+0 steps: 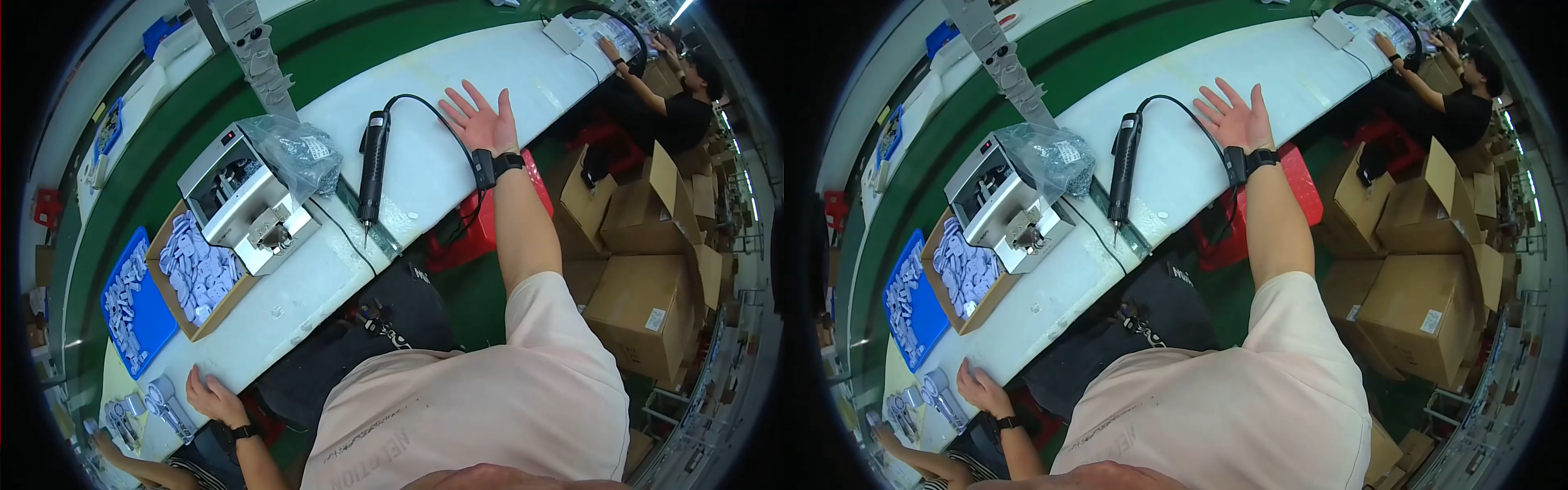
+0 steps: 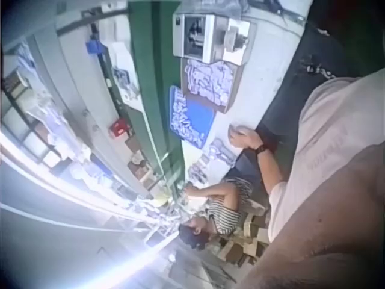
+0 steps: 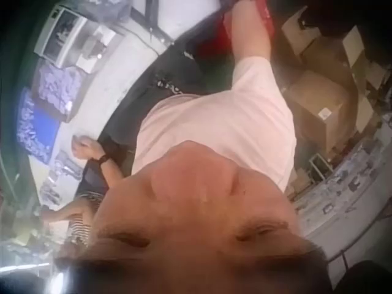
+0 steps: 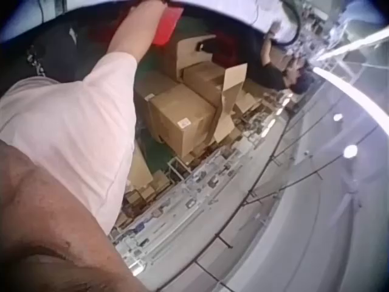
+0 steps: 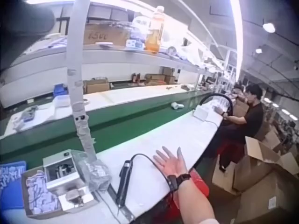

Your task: Assemble small handheld fans by connecting plastic housings and internal components, then securing them with an electric screwdriver.

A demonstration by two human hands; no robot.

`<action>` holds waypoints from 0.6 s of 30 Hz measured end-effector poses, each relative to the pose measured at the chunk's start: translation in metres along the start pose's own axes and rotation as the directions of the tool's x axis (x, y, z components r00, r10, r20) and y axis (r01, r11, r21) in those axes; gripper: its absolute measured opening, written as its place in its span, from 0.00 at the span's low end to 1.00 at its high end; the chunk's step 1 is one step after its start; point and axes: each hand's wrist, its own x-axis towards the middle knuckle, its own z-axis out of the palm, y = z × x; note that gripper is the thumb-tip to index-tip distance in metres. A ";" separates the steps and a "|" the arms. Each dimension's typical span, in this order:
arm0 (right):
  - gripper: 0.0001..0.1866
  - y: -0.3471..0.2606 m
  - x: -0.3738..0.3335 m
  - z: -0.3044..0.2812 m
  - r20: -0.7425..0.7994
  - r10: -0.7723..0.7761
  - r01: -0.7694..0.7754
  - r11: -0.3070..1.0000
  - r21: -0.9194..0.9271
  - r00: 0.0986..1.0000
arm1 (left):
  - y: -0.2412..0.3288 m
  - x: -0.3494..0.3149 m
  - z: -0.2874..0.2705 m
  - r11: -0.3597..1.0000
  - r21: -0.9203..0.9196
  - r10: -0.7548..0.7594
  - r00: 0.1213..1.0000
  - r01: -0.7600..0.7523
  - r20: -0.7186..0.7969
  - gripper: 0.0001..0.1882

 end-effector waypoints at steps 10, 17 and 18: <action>0.45 0.002 0.000 -0.007 -0.031 0.025 -0.024 0.998 0.055 0.999 | 0.003 0.002 -0.003 1.000 0.009 0.017 1.000 -0.017 0.013 0.20; 0.34 0.003 0.009 -0.029 0.064 0.029 -0.033 0.997 0.065 0.997 | -0.001 0.003 -0.001 0.999 0.003 0.034 0.999 -0.034 0.011 0.20; 0.33 0.004 0.007 -0.025 0.008 0.030 -0.031 0.998 0.062 1.000 | -0.003 0.002 -0.001 0.999 0.006 0.036 0.999 -0.036 0.007 0.20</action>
